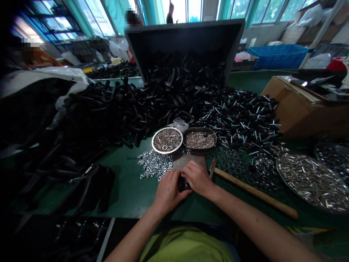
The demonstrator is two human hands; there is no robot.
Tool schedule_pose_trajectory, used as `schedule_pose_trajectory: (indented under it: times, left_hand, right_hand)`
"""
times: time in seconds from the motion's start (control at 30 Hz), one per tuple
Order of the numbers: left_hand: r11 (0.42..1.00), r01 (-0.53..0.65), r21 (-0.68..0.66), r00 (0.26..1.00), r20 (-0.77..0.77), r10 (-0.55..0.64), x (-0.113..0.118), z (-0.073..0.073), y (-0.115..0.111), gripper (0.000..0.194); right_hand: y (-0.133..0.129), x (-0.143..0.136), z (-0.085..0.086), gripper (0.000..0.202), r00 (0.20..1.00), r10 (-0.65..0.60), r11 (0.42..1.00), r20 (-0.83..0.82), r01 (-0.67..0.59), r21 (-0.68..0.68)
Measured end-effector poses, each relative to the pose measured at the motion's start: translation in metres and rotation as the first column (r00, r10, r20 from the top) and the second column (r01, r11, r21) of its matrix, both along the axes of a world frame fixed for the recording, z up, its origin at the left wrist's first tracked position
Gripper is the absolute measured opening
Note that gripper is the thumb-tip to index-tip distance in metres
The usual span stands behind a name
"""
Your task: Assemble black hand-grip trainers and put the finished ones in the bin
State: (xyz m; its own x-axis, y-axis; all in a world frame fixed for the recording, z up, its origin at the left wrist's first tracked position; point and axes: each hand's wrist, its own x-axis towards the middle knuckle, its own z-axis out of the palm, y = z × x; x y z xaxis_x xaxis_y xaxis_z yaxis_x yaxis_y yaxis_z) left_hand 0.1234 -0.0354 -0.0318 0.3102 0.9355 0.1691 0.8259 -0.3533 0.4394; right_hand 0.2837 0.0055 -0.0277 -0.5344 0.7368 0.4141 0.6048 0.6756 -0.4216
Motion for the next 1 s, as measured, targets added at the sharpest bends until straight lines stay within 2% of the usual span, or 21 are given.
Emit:
schedule_pose_trajectory:
  times: [0.07,0.17,0.2,0.23,0.37,0.47,0.6,0.7,0.77,0.8,0.83,0.87,0.93,1.0]
  left_hand:
    - [1.000,0.028,0.002,0.999,-0.018,-0.028,-0.001,0.002,0.000,0.070]
    - [0.997,0.071,-0.007,0.995,-0.075,-0.071,0.000,0.006,-0.002,0.069]
    - [0.997,0.078,-0.009,0.993,-0.093,-0.078,0.000,0.008,-0.002,0.066]
    - [0.997,0.078,-0.011,0.991,-0.110,-0.079,0.001,0.010,-0.002,0.065]
    - [0.998,0.060,-0.014,0.985,-0.159,-0.062,0.003,0.017,-0.004,0.066]
    - [0.998,0.061,-0.017,0.986,-0.156,-0.063,0.003,0.019,-0.004,0.069]
    - [0.996,0.085,-0.027,0.994,-0.073,-0.087,0.001,0.012,0.000,0.068]
    - [0.994,0.072,-0.081,0.994,0.093,-0.065,0.000,0.008,0.006,0.067]
    - [0.986,0.008,-0.169,0.956,0.289,0.042,-0.001,0.010,0.010,0.065]
    - [0.969,-0.022,-0.248,0.906,0.405,0.124,-0.002,0.011,0.012,0.064]
    - [0.936,-0.037,-0.349,0.825,0.518,0.225,-0.003,0.014,0.014,0.063]
    - [0.886,-0.022,-0.463,0.713,0.614,0.338,-0.004,0.016,0.016,0.061]
    - [0.753,0.092,-0.651,0.422,0.711,0.563,-0.008,0.021,0.019,0.056]
    - [0.636,0.239,-0.734,0.122,0.673,0.730,-0.012,0.025,0.021,0.046]
  right_hand:
    - [0.020,0.007,0.014,0.014,0.999,-0.029,0.999,0.040,0.031,-0.045]
    - [0.066,0.020,0.030,0.015,0.948,-0.194,0.970,0.252,0.224,-0.094]
    - [0.083,0.023,0.032,0.017,0.896,-0.261,0.943,0.358,0.316,-0.104]
    - [0.099,0.025,0.032,0.017,0.868,-0.286,0.927,0.405,0.358,-0.112]
    - [0.141,0.027,0.024,0.012,0.811,-0.290,0.893,0.508,0.421,-0.162]
    - [0.150,0.025,0.018,0.011,0.786,-0.297,0.866,0.543,0.461,-0.194]
    - [0.147,0.026,0.015,0.014,0.794,-0.328,0.847,0.512,0.487,-0.213]
    - [0.142,0.028,0.019,0.014,0.825,-0.363,0.838,0.434,0.492,-0.234]
    - [0.137,0.030,0.025,0.013,0.848,-0.392,0.833,0.356,0.491,-0.254]
    - [0.133,0.030,0.029,0.013,0.861,-0.403,0.833,0.309,0.485,-0.267]
    - [0.127,0.030,0.033,0.013,0.874,-0.410,0.833,0.261,0.476,-0.282]
    - [0.120,0.030,0.036,0.014,0.883,-0.413,0.836,0.222,0.464,-0.293]
    - [0.100,0.027,0.043,0.015,0.913,-0.398,0.839,0.092,0.403,-0.366]
    - [0.074,0.023,0.047,0.016,0.918,-0.372,0.829,-0.138,0.262,-0.494]
